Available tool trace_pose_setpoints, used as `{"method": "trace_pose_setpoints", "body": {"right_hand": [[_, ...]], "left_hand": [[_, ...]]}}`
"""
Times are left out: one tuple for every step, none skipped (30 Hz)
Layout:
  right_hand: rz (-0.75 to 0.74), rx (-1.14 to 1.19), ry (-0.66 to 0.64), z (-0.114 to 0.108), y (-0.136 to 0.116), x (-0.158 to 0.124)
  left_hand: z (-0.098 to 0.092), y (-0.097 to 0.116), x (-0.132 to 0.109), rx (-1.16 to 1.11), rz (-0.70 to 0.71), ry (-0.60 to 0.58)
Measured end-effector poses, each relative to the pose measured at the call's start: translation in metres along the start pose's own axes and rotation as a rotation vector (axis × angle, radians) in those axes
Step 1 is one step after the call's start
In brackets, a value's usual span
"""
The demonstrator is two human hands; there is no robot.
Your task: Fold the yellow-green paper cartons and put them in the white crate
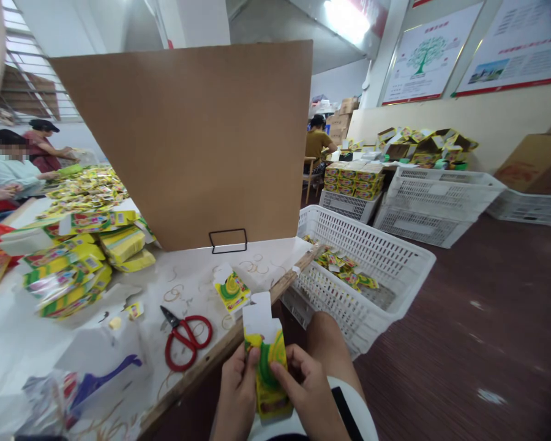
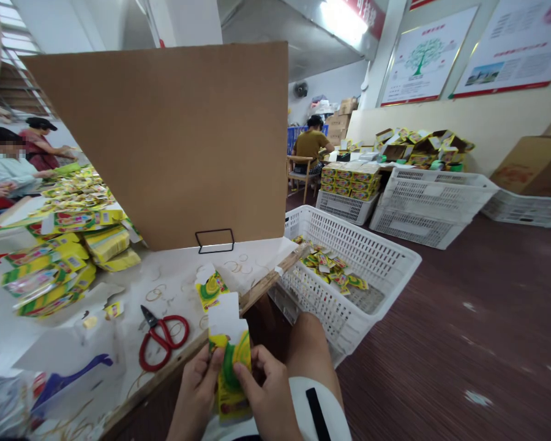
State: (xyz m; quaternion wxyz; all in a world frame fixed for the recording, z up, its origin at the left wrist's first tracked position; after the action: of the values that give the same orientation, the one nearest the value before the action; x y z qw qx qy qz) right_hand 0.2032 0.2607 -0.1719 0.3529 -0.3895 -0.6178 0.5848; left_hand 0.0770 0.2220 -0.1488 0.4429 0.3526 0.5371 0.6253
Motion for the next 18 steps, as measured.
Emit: {"method": "trace_pose_setpoints", "body": {"right_hand": [[-0.007, -0.03, 0.032, -0.001, -0.001, 0.0], [-0.019, -0.061, 0.069, -0.002, -0.002, 0.0], [-0.033, -0.082, 0.097, -0.003, -0.004, 0.0], [-0.048, -0.084, 0.112, -0.005, -0.007, 0.0], [-0.068, -0.067, 0.111, -0.006, -0.01, 0.0], [-0.093, -0.038, 0.099, -0.008, -0.013, 0.0], [-0.12, -0.007, 0.08, -0.011, -0.016, 0.0], [-0.144, 0.019, 0.055, -0.013, -0.019, 0.0], [-0.159, 0.033, 0.024, -0.016, -0.021, 0.0], [-0.167, 0.033, -0.01, -0.019, -0.022, 0.0], [-0.169, 0.026, -0.048, -0.022, -0.023, 0.0], [-0.167, 0.014, -0.087, -0.024, -0.024, 0.0], [-0.165, -0.008, -0.117, -0.027, -0.025, 0.0], [-0.163, -0.039, -0.131, -0.03, -0.026, 0.0], [-0.165, -0.078, -0.133, -0.032, -0.028, 0.0], [-0.173, -0.118, -0.123, -0.033, -0.029, 0.0], [-0.185, -0.151, -0.108, -0.034, -0.03, 0.0], [-0.198, -0.171, -0.09, -0.034, -0.03, 0.001]], "left_hand": [[0.0, -0.001, 0.0, 0.007, 0.007, 0.003], [0.001, -0.002, 0.001, 0.008, 0.014, 0.005], [0.0, -0.003, 0.001, 0.003, 0.02, 0.004], [0.0, -0.004, 0.001, -0.01, 0.025, 0.003], [-0.001, -0.004, 0.0, -0.03, 0.025, -0.006], [-0.003, -0.004, -0.001, -0.056, 0.023, -0.031], [-0.004, -0.003, -0.001, -0.078, 0.019, -0.08], [-0.006, -0.002, -0.002, -0.093, 0.015, -0.138], [-0.007, 0.001, -0.003, -0.1, 0.009, -0.204], [-0.009, 0.003, -0.003, -0.105, -0.001, -0.272], [-0.01, 0.005, -0.004, -0.111, -0.013, -0.331], [-0.01, 0.007, -0.004, -0.126, -0.026, -0.375], [-0.011, 0.008, -0.005, -0.15, -0.041, -0.41], [-0.01, 0.008, -0.005, -0.18, -0.056, -0.441], [-0.01, 0.008, -0.006, -0.206, -0.074, -0.475], [-0.009, 0.007, -0.007, -0.228, -0.092, -0.502], [-0.008, 0.006, -0.008, -0.241, -0.109, -0.515], [-0.007, 0.005, -0.008, -0.244, -0.119, -0.51]]}}
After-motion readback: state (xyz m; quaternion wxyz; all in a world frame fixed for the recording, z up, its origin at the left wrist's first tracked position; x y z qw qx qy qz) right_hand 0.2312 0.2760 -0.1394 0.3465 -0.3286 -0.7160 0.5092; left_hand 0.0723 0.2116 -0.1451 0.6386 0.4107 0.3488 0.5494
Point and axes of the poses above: each hand's wrist, its own x-axis towards the middle knuckle, its own z-axis out of the palm, y = z × x, the point moved 1 cm from there along x, towards the middle knuckle, and after that the axes turned 4 degrees about -x, right-handed, at the moved point
